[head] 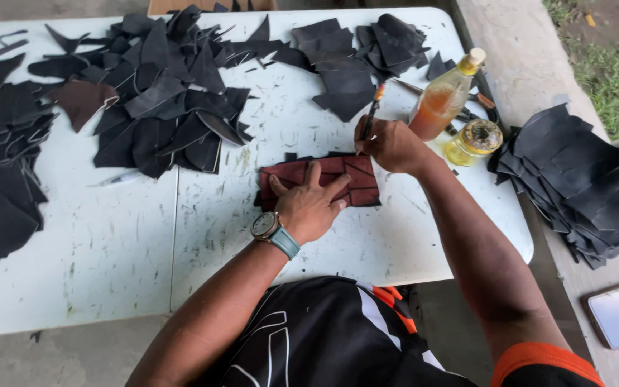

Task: The person aligns a stack of black leather pieces on a red template and uses a pencil to mark lines on the top piece. They repeat this process by picking up new pieces from a pile, aligning them, and marking them.

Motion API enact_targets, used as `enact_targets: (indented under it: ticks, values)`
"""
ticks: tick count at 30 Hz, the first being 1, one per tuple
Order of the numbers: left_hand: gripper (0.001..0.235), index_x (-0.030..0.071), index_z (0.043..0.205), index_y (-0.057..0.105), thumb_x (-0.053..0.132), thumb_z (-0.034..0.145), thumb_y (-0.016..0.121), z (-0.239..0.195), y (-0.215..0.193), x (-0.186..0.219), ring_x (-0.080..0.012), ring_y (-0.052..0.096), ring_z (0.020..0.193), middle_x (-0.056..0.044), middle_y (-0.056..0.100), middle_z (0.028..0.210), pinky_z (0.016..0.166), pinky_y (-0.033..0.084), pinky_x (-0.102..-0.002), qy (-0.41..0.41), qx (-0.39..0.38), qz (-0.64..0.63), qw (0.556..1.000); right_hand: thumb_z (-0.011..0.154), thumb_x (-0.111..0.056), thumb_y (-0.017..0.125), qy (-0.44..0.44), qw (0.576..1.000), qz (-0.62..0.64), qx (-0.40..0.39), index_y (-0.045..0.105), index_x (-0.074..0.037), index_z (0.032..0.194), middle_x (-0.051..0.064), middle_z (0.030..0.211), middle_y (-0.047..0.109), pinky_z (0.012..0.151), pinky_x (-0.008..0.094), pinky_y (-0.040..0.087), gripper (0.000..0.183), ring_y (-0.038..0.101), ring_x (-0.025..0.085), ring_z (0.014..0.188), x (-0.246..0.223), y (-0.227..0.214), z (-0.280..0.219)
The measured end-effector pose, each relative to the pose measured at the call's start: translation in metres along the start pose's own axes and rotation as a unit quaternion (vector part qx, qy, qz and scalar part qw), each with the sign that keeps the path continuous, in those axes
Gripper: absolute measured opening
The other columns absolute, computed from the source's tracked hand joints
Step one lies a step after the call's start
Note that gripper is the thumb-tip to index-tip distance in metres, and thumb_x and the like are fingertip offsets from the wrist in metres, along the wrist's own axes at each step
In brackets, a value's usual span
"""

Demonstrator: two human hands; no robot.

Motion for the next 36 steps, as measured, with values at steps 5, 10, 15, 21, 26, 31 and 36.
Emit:
enact_targets:
  ticks: [5,10,15,21,26,31,36]
  values:
    - [0.060,0.045,0.158,0.026,0.054,0.100,0.041,0.000,-0.001,-0.001,-0.0497,0.054,0.128,-0.021,0.006,0.167,0.103,0.008,-0.091,-0.007,-0.025,-0.001,1.000,0.092,-0.010,0.070,0.021,1.000,-0.016,0.004,0.065,-0.005,0.095,0.008,0.078,0.072,0.068,0.036,0.056,0.008,0.072,0.021,0.074,0.005,-0.008,0.000]
    - [0.059,0.042,0.158,0.028,0.053,0.101,0.040,0.003,0.009,-0.002,-0.0488,0.059,0.121,-0.023,0.010,0.165,0.102,0.006,-0.093,0.013,0.005,-0.009,1.000,0.093,-0.014,0.072,-0.002,0.993,-0.115,0.002,0.063,-0.005,0.098,0.015,0.078,0.071,0.066,0.042,0.053,0.014,0.069,0.031,0.073,0.004,-0.001,0.002]
    - [0.053,0.040,0.152,0.037,0.050,0.100,0.045,-0.001,0.009,-0.002,-0.0437,0.040,0.143,-0.019,0.019,0.160,0.095,0.008,-0.095,0.053,0.131,-0.008,0.990,0.089,-0.021,0.075,-0.053,0.994,-0.100,-0.011,0.065,-0.007,0.097,0.014,0.079,0.072,0.065,0.044,0.053,0.019,0.068,0.033,0.069,-0.039,0.050,0.047]
    - [0.055,0.041,0.152,0.036,0.048,0.099,0.046,0.004,0.015,-0.004,-0.0420,0.025,0.148,-0.016,0.012,0.163,0.096,0.010,-0.093,0.035,0.112,-0.019,0.993,0.087,-0.017,0.078,-0.062,0.997,-0.005,-0.055,0.070,-0.006,0.099,0.014,0.077,0.072,0.065,0.039,0.053,0.018,0.067,0.026,0.066,-0.074,0.093,0.080]
    - [0.056,0.044,0.154,0.033,0.049,0.100,0.042,0.006,0.021,-0.007,-0.0394,0.039,0.142,-0.007,0.009,0.167,0.101,0.010,-0.093,0.026,0.062,-0.048,0.997,0.088,-0.017,0.077,0.059,0.980,0.179,-0.059,0.072,-0.005,0.095,0.006,0.081,0.075,0.066,0.031,0.058,0.014,0.068,0.011,0.072,-0.059,0.097,0.074]
    - [0.055,0.043,0.154,0.034,0.051,0.101,0.044,0.006,0.023,-0.010,-0.0412,0.037,0.144,-0.012,0.011,0.166,0.101,0.010,-0.092,0.021,0.066,-0.026,0.997,0.087,-0.010,0.073,0.009,0.984,0.163,-0.069,0.070,-0.004,0.093,0.004,0.082,0.074,0.071,0.030,0.056,0.010,0.068,0.012,0.075,-0.069,0.095,0.069]
    - [0.053,0.043,0.151,0.036,0.052,0.100,0.046,0.005,0.018,-0.004,-0.0388,0.036,0.146,-0.013,0.013,0.165,0.098,0.011,-0.094,0.041,0.103,-0.014,0.994,0.086,-0.011,0.075,-0.016,0.990,0.125,-0.054,0.069,-0.003,0.093,0.007,0.081,0.073,0.071,0.031,0.055,0.012,0.066,0.015,0.075,-0.071,0.088,0.066]
Point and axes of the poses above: each hand's wrist, its own z-axis towards the middle knuckle, its own y-axis out of the palm, x = y × z, the point moved 7 cm from there along z, towards the middle knuckle
